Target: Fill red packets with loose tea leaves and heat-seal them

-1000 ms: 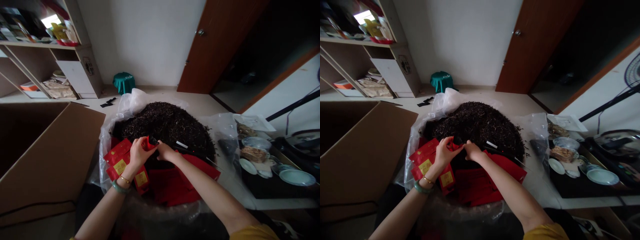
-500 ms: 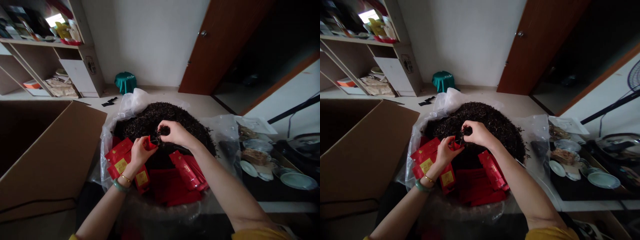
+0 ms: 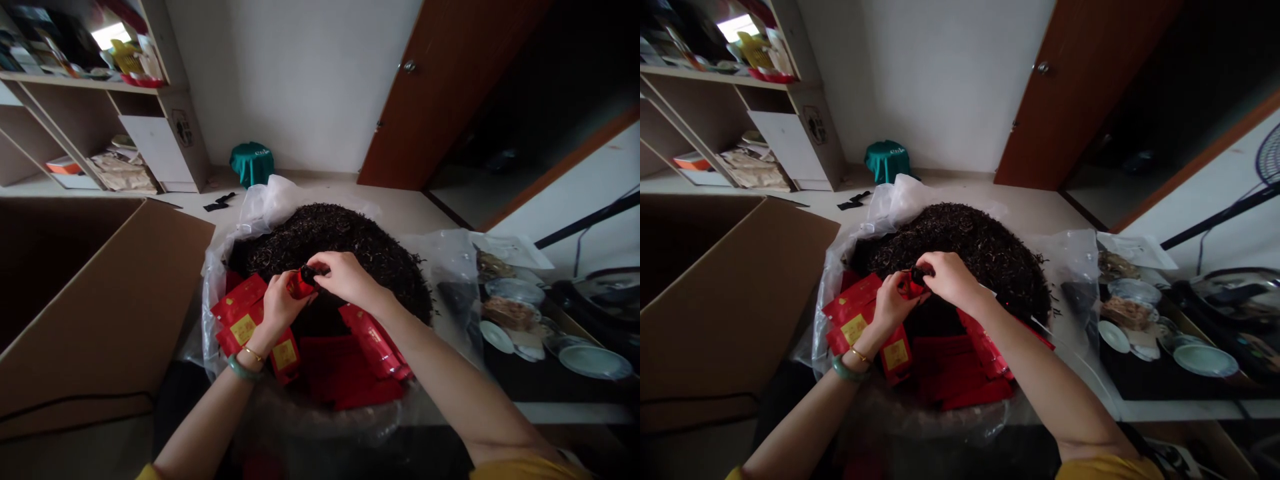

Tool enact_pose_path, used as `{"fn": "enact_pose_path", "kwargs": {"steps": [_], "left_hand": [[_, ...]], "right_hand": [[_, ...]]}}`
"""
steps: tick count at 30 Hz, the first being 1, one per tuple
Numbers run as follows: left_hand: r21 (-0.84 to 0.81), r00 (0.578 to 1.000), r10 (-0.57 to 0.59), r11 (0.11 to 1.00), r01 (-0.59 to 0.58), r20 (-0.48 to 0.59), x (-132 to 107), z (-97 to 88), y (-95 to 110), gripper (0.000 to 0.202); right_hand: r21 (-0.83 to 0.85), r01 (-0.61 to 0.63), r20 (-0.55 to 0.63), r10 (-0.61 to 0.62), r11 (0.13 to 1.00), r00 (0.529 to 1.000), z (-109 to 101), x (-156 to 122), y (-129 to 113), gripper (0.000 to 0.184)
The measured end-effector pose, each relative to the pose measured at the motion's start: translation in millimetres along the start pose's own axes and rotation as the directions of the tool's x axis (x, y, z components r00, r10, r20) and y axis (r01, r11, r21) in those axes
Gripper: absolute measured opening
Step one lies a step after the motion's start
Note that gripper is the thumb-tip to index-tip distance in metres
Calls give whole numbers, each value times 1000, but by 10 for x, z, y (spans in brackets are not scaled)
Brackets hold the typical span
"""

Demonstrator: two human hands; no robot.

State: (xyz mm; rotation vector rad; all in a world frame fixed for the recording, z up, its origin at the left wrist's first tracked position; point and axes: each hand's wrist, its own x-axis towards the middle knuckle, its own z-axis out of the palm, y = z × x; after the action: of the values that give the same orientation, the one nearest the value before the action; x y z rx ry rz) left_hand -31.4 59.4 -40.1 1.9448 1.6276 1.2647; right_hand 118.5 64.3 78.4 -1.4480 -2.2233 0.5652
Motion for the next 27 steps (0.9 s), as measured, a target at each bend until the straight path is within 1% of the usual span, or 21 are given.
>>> {"fn": "enact_pose_path", "kwargs": {"steps": [3,6,10,13,14,15,17,19,20,22,24,27], "left_hand": [[19,1000,18,1000,-18,-11,-5,4,5,48],[34,999,36,999,-36,6,-15,7,23,47],[42,999,42,998,-42,8,-28,24,23,47],[39,999,46,998,-47,11,-31,37,8,48],[43,999,50,998,-50,16,-30,40,5,47],[47,998,52,997,-53,17,-30,43,3,47],[50,998,60,997,-61,7,-29,49,5,46],[41,996,85,996,-84,-13,-33,55,11,44],[35,994,104,994,-103,-23,-37,59,13,43],[34,989,144,989,-143,-35,-50,67,16,40],[58,985,167,985,-164,-41,-63,74,12,38],[109,984,173,980,-167,-43,-75,83,2,36]], "right_hand": [[-231,23,22,-19,973,1000,29,13,-29,19],[-370,60,122,-16,927,992,47,11,-78,20],[-404,109,275,7,908,962,55,22,-142,27],[-359,98,358,40,928,933,17,28,-160,33],[-331,81,366,49,940,929,-7,23,-162,34],[-301,56,349,56,952,935,-34,12,-164,35],[-244,-9,257,73,970,964,-82,-17,-171,38],[-227,-57,181,99,972,978,-93,-43,-180,35],[-240,-67,178,111,969,978,-77,-49,-183,30],[-285,-64,225,132,956,965,-1,-44,-180,23],[-324,-50,245,134,945,960,114,-23,-163,21],[-333,-50,192,120,942,974,266,9,-118,25]]}}
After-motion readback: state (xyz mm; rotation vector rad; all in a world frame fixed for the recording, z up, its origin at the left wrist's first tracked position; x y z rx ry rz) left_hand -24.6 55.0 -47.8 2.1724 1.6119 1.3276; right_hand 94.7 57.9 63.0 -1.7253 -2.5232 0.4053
